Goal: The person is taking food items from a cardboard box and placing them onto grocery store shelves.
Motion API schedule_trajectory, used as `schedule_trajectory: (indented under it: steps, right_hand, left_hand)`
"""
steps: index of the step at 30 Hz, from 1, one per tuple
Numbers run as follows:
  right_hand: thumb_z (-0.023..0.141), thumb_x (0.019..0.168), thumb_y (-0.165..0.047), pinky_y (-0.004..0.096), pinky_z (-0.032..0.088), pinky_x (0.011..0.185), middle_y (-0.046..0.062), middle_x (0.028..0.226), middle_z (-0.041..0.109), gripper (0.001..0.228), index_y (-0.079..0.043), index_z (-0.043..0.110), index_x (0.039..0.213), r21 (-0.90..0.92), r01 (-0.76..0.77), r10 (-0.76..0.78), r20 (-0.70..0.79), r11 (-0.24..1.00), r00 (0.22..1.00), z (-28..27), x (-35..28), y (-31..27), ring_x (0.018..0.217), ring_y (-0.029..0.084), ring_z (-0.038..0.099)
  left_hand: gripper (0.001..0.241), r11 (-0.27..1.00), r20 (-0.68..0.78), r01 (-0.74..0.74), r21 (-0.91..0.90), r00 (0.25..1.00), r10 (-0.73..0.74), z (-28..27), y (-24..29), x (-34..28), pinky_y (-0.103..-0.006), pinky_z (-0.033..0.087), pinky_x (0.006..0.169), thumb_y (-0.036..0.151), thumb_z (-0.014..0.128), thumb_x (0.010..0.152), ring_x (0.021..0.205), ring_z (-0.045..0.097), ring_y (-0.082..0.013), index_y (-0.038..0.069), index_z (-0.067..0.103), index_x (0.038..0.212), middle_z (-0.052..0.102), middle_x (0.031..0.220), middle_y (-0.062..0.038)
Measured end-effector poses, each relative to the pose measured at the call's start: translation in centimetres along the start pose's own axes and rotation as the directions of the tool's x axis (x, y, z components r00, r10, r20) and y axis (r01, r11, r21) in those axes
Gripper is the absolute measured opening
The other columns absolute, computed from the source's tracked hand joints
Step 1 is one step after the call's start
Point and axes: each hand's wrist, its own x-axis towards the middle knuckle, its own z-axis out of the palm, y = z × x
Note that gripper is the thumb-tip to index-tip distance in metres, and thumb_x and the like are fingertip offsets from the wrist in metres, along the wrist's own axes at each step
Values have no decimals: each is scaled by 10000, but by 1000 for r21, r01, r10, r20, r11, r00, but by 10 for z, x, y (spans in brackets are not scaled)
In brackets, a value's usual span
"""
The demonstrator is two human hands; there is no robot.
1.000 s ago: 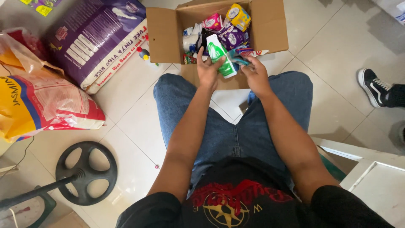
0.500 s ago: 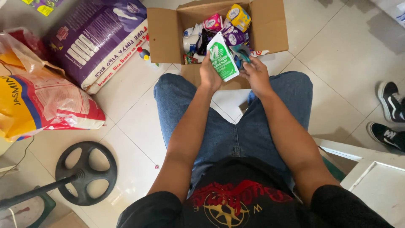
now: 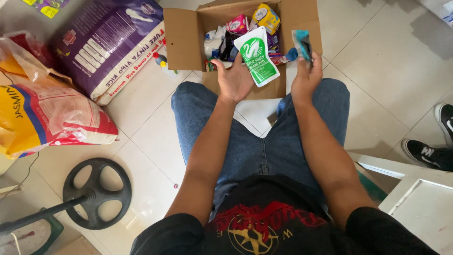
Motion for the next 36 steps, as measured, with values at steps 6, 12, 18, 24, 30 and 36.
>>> schedule_trajectory:
  steps: [6,12,18,24,30,36]
  right_hand:
    - [533,1096,-133,509,370,1204,243,1553,416,422,18,485,1486,-341,312,-121,481,887,868,17,-5,-68,1457,397,421]
    - [625,977,-209,486,365,1167,184,1515,534,511,-42,580,1458,-151,560,-261,767,815,587,25,-17,-34,1354,360,547]
    - [600,993,-344,435,448,1069,68,1349,626,432,-181,639,1392,-351,614,-164,763,707,625,25,-23,-42,1232,277,626]
    - [563,1025,-176,536,343,1172,189,1541,498,403,-50,582,1408,-367,547,-190,674,752,714,18,-14,-62,1355,385,526]
    - [611,953,-137,480,437,1126,93,1374,653,276,-115,727,1202,-231,713,-347,749,662,564,25,-20,-49,1258,321,620]
    - [650,924,-133,404,464,1124,36,1344,691,327,-161,745,1236,-161,611,-247,812,775,528,29,-36,-33,1253,247,638]
  left_hand:
    - [1256,985,-246,167,33,957,-154,49,2,-2,-563,166,1235,918,271,659,1502,219,-427,148,108,1639,239,1611,-274]
    - [993,995,-161,-15,100,986,31,6,-10,1,-435,459,1065,884,468,821,1232,560,-325,215,367,1547,509,1440,-154]
    - [878,971,-185,-10,237,981,56,28,-3,0,-468,465,1060,812,417,884,1266,547,-331,271,345,1571,496,1485,-125]
    - [709,895,-169,140,424,983,-74,12,-27,-6,-420,514,978,608,496,993,1136,576,-230,294,281,1591,541,1403,-89]
    - [870,819,-162,126,560,986,-40,-46,-35,0,-482,472,1061,585,553,992,1244,531,-279,202,121,1642,418,1507,-188]
    - [657,924,-400,63,376,911,100,-16,-22,1,-421,551,950,604,527,996,1050,671,-267,154,517,1475,658,1285,-159]
